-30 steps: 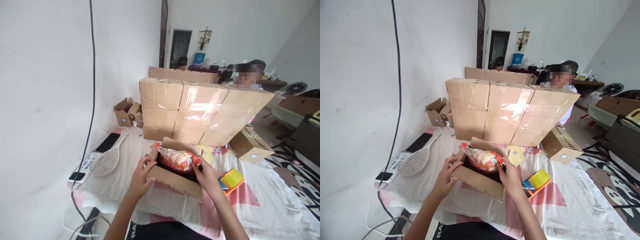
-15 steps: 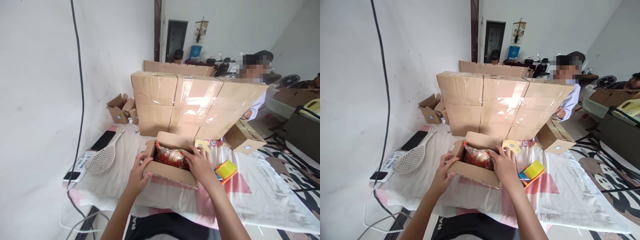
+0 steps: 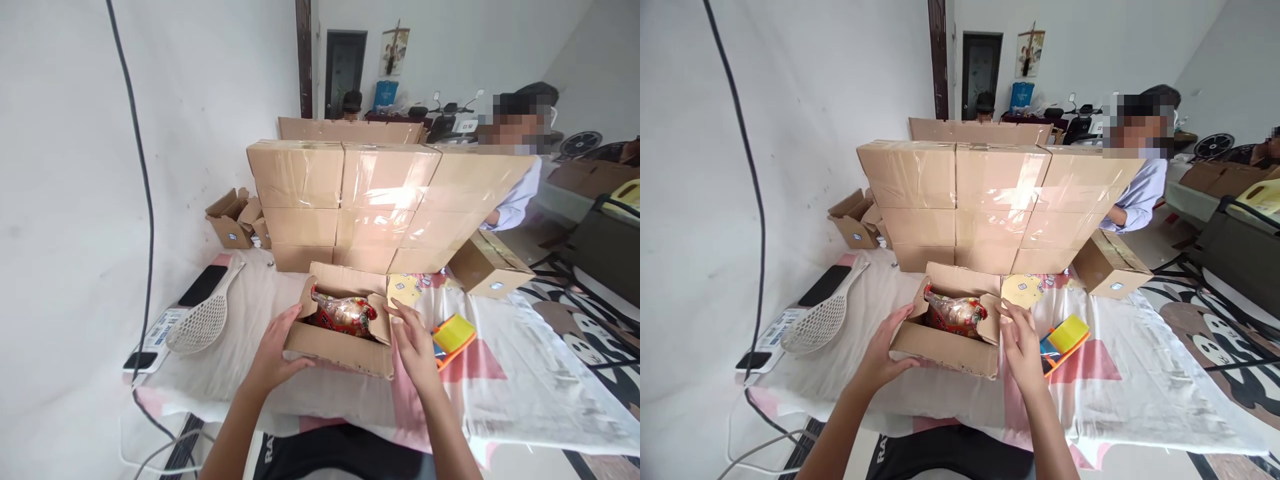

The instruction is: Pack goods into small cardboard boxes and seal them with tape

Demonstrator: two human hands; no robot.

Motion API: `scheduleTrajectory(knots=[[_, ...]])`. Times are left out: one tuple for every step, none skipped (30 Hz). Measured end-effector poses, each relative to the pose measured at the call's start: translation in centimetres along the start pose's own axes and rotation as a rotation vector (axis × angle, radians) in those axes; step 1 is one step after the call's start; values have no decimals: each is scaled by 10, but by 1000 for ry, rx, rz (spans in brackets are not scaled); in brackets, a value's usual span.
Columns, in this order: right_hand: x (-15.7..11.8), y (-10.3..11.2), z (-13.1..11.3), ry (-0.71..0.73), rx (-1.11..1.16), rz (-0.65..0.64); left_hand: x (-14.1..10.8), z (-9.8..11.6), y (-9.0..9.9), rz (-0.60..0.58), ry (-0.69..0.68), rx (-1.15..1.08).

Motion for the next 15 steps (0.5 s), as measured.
scheduleTrajectory(knots=[[5,0,-3,25,-60,-30,3,-3,2,3,8,13],[11,0,-7,40,-107,-61,7,-4,4,21,37,18],[15,0,-10,49,-142,-95,12,-4,6,45,88,20],[18,-1,-13,52,-164,-136,19,-3,7,66,157,22],[21,-2,-14,47,-170,-180,26,-1,9,79,242,29],[22,-3,-14,36,-160,-215,33,1,10,81,332,36],[23,-5,-12,20,-131,-234,40,4,10,71,412,42],[23,-7,-9,2,-77,-246,46,6,9,52,472,45],[23,-9,-4,-17,4,-255,51,9,8,28,512,39],[22,-12,1,-39,106,-267,55,11,7,6,535,27],[22,-14,8,-68,218,-282,58,12,6,-14,545,10],[21,-17,15,-105,328,-297,59,13,4,-30,548,-3],[20,-20,22,-146,422,-302,60,14,3,-44,549,-11],[20,-23,29,-188,493,-293,60,15,3,-58,547,-11],[20,-25,34,-222,538,-270,61,16,3,-73,543,-3]])
Point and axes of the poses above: each hand's wrist, its own x-axis towards the middle knuckle, its own y-axis out of the back of the hand, z = x × y, the point moved 2 cm from there along x, towards the middle knuckle, and after that the axes turned 2 degrees about -y, right-handed, at the moved point
